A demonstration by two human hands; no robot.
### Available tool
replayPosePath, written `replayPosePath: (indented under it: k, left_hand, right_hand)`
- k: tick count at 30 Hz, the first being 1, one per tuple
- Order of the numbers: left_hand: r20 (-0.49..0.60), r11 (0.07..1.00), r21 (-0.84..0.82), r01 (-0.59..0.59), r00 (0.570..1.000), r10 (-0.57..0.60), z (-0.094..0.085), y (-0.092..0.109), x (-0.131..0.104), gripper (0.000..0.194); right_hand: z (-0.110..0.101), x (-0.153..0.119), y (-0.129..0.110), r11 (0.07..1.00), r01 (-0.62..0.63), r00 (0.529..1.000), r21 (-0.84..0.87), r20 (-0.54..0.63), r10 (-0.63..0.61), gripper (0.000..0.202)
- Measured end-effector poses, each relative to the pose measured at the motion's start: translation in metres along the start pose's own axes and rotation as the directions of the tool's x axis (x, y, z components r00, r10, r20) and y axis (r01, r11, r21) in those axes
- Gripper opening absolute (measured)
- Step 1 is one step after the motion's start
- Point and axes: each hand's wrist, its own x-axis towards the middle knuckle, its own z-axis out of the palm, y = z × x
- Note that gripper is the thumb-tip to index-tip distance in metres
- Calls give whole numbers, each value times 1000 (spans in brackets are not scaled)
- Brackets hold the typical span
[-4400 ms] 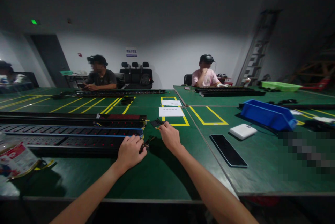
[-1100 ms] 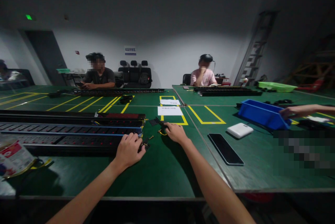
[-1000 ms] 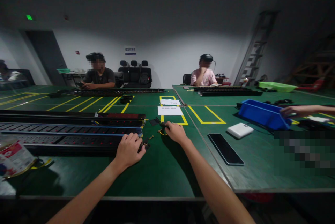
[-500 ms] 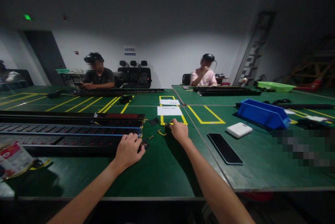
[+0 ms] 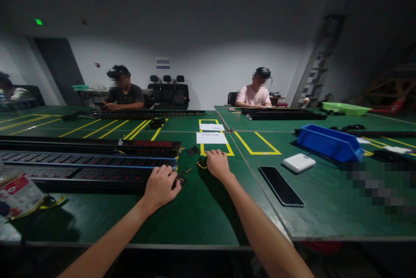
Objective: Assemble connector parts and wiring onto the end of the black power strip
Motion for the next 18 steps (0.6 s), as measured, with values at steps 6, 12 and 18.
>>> replayPosePath:
  k: [6,12,18]
  left_hand:
    - [-15,1000,-24,13,1000,-14,1,1,0,18]
    - [-7,1000,-9,12,1000,-12,1,1,-1,18]
    - [4,1000,3,13,1000,-13,1,1,-2,18]
  right_hand:
    - [2,-1,-4,996,89,995,10,50,-89,34]
    - [-2,-1,-3,1000,15,1000,1,10,-15,21]
    - [5,-1,-1,1000,-11,1000,-8,6,11,20]
